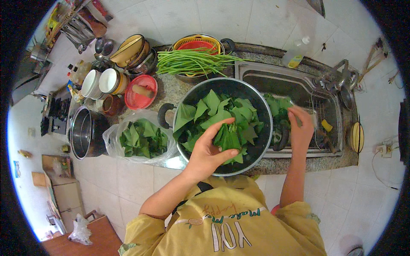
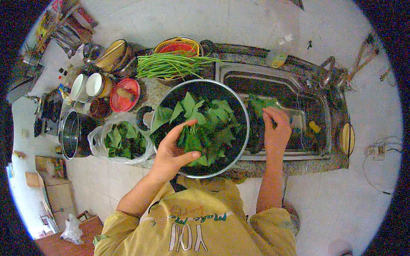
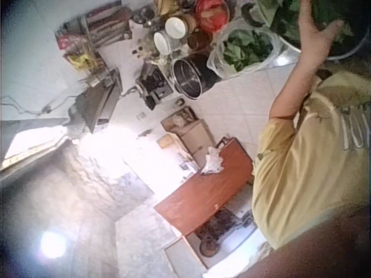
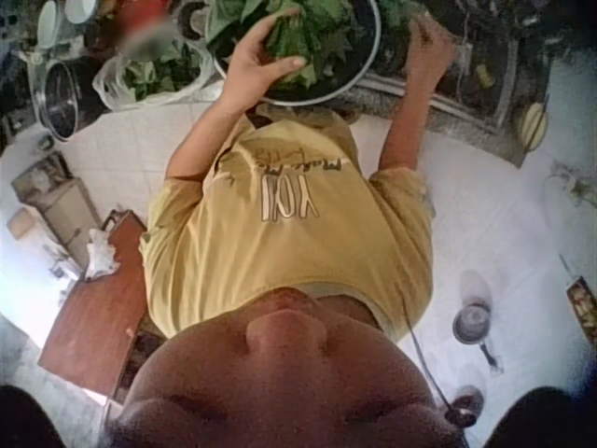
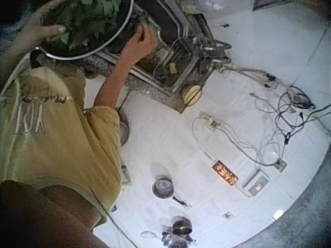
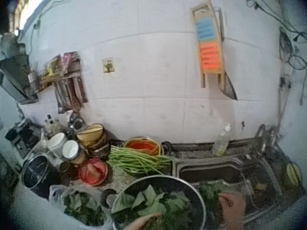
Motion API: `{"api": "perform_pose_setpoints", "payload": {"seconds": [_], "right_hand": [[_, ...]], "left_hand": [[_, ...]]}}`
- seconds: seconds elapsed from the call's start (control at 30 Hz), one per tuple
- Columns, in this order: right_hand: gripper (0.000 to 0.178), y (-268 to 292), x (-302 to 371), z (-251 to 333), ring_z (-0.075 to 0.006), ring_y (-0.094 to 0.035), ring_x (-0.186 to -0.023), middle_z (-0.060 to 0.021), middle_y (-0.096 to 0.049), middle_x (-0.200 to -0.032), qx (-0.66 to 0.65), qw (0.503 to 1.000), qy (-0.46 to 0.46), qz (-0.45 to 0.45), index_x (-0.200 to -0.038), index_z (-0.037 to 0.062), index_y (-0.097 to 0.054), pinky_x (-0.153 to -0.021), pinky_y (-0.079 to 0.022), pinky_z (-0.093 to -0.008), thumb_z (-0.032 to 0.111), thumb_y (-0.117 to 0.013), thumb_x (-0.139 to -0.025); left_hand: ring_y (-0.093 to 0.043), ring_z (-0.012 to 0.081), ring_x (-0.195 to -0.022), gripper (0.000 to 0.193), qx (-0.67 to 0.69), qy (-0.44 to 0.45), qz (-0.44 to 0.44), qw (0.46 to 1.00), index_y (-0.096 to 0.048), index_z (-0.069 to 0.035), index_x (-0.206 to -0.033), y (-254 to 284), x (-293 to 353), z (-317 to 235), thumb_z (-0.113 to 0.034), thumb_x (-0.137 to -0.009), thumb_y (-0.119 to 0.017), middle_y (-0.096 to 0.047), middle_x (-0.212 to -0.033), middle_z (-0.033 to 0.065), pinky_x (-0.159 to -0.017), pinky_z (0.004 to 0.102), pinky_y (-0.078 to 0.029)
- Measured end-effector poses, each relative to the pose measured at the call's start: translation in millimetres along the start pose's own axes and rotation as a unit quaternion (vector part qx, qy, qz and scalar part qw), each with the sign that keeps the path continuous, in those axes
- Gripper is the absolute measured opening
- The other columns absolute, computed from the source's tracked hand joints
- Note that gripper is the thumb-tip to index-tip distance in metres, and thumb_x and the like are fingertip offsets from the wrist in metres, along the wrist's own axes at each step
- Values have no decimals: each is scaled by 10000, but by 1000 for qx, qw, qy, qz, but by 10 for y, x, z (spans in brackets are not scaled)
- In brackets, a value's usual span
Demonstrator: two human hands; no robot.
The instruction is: The person stands at a kitchen counter and prepares green leafy vegetables by hand. They pick up stems, remove the leaves, and place the leaves into a metal bowl while discarding the stems into the sink. The process is repeated for multiple stems throughout the clip.
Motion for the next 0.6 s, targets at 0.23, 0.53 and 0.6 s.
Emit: {"api": "perform_pose_setpoints", "payload": {"seconds": [0.23,0.53,0.6], "right_hand": [[460,-716,780,941,-154,-559,-906,-113,-560,-1051,-450,816,-130,338,-1098,-33,-523,-766,-467,-267,61,-700,-684],[275,-632,666,949,-112,-574,-741,-79,-624,-810,-435,852,-191,221,-946,-23,-607,-666,-453,-214,99,-679,-710],[251,-594,647,926,-111,-570,-726,-74,-625,-799,-401,866,-210,211,-927,-20,-613,-663,-448,-210,124,-663,-728]], "left_hand": [[-483,147,-1036,575,-18,-5,-10,1000,-393,-8,-1222,53,-7,7,59,-696,-614,-479,-1154,70,-890,278,-397],[-569,133,-840,263,64,51,-93,992,-518,-1,-1069,504,38,93,-11,-806,-528,-598,-941,58,-757,257,-458],[-581,160,-830,210,119,43,-106,986,-528,-4,-1039,571,19,96,-49,-836,-500,-599,-930,72,-747,277,-469]]}}
Point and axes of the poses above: each hand's wrist, its own x-axis away from the middle knuckle, its own y-axis out of the back of the hand, z = x × y, the point moved 7 cm from there along -x, towards the middle knuckle
